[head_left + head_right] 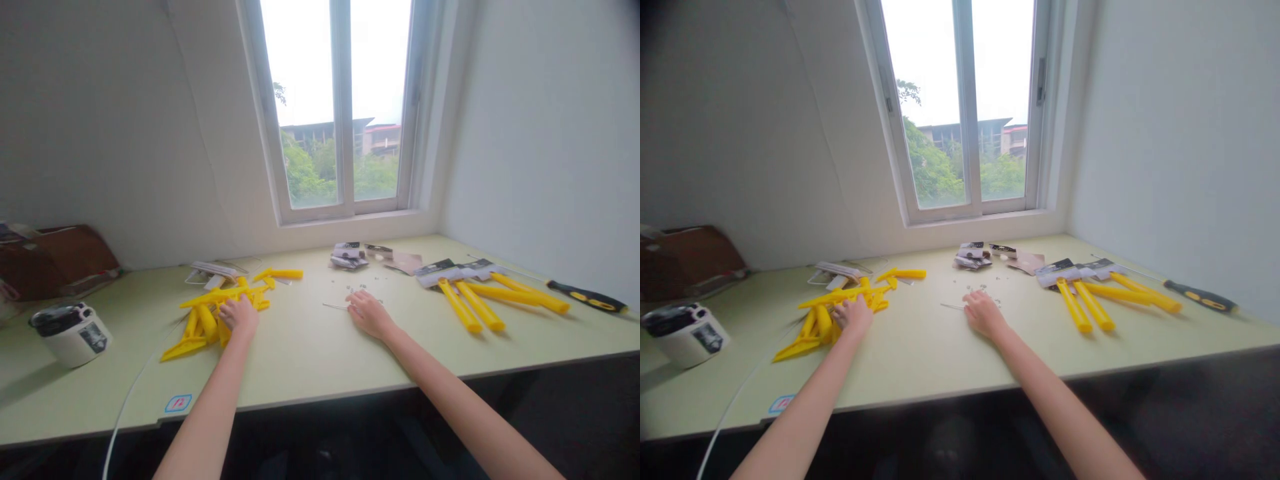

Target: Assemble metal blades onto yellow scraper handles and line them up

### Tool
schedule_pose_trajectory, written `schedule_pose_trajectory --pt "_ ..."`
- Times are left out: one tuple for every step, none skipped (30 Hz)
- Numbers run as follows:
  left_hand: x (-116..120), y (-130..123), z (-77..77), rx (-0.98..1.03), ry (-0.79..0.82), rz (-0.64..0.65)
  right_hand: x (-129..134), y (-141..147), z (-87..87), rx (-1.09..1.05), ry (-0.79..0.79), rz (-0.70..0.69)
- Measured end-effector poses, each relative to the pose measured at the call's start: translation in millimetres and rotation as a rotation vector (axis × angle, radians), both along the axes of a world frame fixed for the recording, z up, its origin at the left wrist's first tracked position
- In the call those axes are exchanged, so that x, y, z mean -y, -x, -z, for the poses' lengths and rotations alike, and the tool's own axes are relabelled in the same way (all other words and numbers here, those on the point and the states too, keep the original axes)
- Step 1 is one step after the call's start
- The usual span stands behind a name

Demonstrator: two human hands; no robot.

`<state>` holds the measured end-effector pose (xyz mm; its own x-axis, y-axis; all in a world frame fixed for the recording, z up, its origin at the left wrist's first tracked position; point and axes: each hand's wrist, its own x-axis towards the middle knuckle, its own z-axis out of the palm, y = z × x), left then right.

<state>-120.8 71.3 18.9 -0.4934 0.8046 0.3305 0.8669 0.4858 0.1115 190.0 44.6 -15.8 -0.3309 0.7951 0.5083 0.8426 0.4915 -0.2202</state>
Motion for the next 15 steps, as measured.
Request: schedule_pose_trajectory --pt "0.7 1.2 -0.5 0.007 0.011 -0.002 0.2 0.0 -0.1 0.008 0.005 0.003" --pt "1.2 2.3 -0.5 0.009 0.014 -0.003 0.4 0.0 -0.1 0.016 0.009 0.005" --pt "1.4 3.2 -0.3 0.008 0.004 -0.003 0.5 0.1 0.1 0.020 0.011 0.007" --pt "1.5 3.8 0.1 0.004 -0.019 0.001 0.6 0.1 0.2 0.022 0.013 0.007" --pt "1.3 3.8 0.3 -0.001 -0.053 0.009 0.6 0.1 0.4 0.022 0.014 0.009" --pt "0.8 3.1 0.0 -0.001 -0.092 0.019 0.7 0.1 0.7 0.022 0.015 0.009" --pt "0.2 1.5 -1.1 0.006 -0.136 0.032 0.7 0.1 0.8 0.022 0.016 0.011" --pt "-0.7 -1.1 -3.2 0.023 -0.178 0.047 0.8 0.1 1.0 0.021 0.017 0.011" --pt "-1.7 -4.7 -6.1 0.054 -0.217 0.065 0.8 0.0 1.2 0.020 0.018 0.012" --pt "-2.9 -9.5 -9.7 0.097 -0.260 0.091 0.7 -0.2 1.3 0.018 0.019 0.010" --pt "-4.0 -15.2 -13.6 0.156 -0.296 0.127 0.7 -0.3 1.6 0.015 0.019 0.007" --pt "-5.0 -21.9 -17.3 0.231 -0.318 0.186 0.5 -0.5 1.9 0.011 0.018 0.003" --pt "-5.5 -29.4 -20.6 0.323 -0.316 0.267 0.4 -0.7 2.3 0.006 0.016 -0.002" --pt "-5.5 -37.6 -23.0 0.413 -0.329 0.353 0.1 -0.8 2.7 -0.001 0.015 -0.006" --pt "-4.7 -46.3 -24.3 0.504 -0.344 0.426 -0.1 -1.0 3.1 -0.011 0.015 -0.008"
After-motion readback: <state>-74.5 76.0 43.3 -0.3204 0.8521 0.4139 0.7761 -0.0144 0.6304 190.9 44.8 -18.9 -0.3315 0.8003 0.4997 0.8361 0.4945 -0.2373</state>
